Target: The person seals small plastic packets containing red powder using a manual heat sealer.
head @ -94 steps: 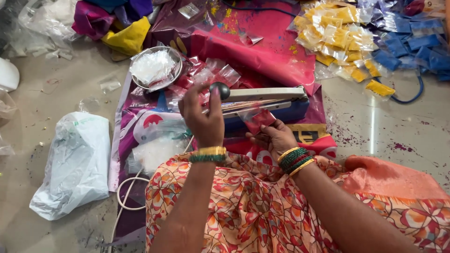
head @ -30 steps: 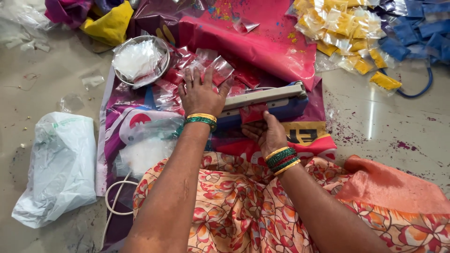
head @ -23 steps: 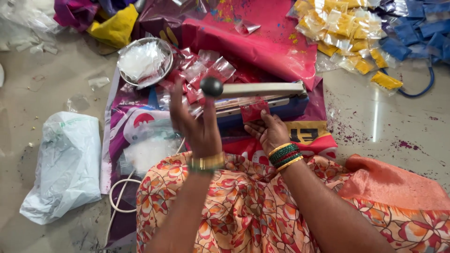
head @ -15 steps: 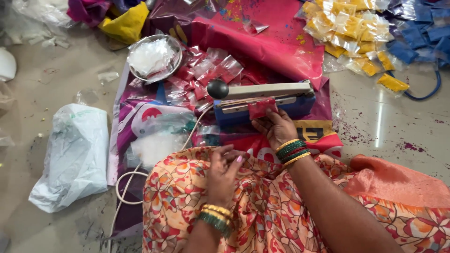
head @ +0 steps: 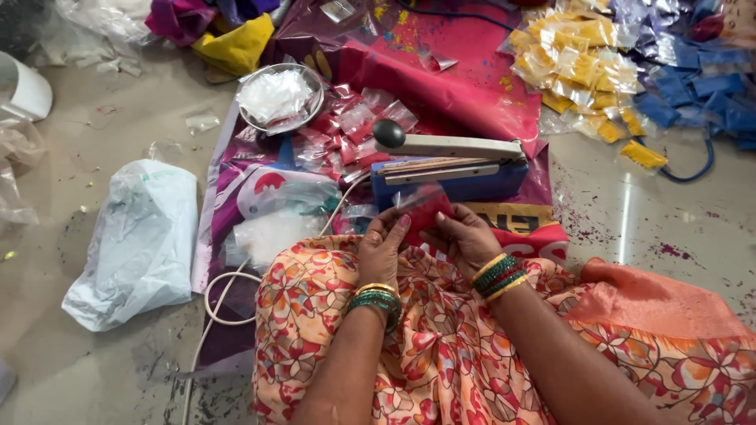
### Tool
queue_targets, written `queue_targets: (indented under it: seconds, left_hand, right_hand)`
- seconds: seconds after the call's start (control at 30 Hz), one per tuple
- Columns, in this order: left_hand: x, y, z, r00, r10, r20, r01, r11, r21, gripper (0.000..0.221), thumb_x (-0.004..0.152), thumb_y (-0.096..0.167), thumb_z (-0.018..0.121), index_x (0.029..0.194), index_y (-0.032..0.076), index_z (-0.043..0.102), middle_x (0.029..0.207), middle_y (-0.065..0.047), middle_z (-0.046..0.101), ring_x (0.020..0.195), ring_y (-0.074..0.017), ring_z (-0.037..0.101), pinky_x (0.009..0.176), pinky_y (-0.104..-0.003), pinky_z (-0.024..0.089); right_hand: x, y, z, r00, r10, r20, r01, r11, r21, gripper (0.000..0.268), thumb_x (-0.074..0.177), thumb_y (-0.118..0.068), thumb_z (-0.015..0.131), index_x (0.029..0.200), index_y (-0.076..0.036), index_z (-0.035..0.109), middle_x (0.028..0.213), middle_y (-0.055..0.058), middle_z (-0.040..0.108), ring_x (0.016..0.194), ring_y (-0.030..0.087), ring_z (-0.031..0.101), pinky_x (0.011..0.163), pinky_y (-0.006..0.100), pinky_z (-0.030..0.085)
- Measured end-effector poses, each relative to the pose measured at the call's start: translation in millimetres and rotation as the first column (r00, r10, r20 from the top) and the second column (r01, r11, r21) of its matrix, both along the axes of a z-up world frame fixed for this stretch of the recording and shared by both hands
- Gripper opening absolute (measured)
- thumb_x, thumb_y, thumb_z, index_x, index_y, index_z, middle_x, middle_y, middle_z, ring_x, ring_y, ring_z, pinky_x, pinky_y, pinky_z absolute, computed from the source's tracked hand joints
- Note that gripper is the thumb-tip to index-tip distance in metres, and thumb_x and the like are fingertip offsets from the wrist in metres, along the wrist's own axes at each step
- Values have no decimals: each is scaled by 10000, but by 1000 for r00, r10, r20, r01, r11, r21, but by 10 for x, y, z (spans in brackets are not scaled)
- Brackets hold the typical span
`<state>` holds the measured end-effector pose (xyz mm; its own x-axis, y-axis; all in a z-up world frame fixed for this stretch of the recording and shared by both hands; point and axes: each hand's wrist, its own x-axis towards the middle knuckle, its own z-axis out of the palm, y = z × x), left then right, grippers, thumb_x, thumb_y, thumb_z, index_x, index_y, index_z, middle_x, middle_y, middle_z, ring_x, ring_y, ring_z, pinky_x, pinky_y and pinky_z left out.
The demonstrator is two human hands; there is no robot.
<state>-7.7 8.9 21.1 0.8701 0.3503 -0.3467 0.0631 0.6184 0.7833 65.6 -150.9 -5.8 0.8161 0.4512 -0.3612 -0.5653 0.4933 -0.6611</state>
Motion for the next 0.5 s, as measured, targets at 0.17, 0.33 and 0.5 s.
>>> queue_targets:
  seconds: [0.17, 0.33, 0.5]
  left_hand:
    - [-16, 3, -328, 986, 56, 154, -62, 998, 33, 167, 904, 118, 789, 1048, 38, 757, 995, -33, 765, 886, -127, 706, 710, -247, 573]
    - [-137, -39, -94, 999, -14, 49, 6, 986, 164, 106, 921, 115, 781, 1005, 51, 775, 926, -20, 758, 790, -112, 664, 623, -256, 493]
    - [-160, -88, -148, 988, -144, 51, 122, 947, 298, 97, 906, 119, 769, 971, 47, 773, 903, -28, 783, 800, -108, 723, 740, -254, 600]
  right_hand:
    - [-199, -23, 204, 990, 140, 29, -137, 987, -88, 229, 930, -81, 664, 1157, -55, 663, 1085, 97, 750, 942, 245, 738, 876, 422, 631]
    - [-233, -115, 163, 987, 121, 103, -93, 966, -243, 239, 912, -79, 741, 1136, -37, 669, 1066, 91, 752, 947, 199, 735, 854, 367, 610]
    - [-218, -172, 35, 979, 57, 194, -9, 971, -240, 208, 869, -78, 777, 1062, -29, 715, 1026, 79, 770, 941, 180, 739, 853, 332, 612]
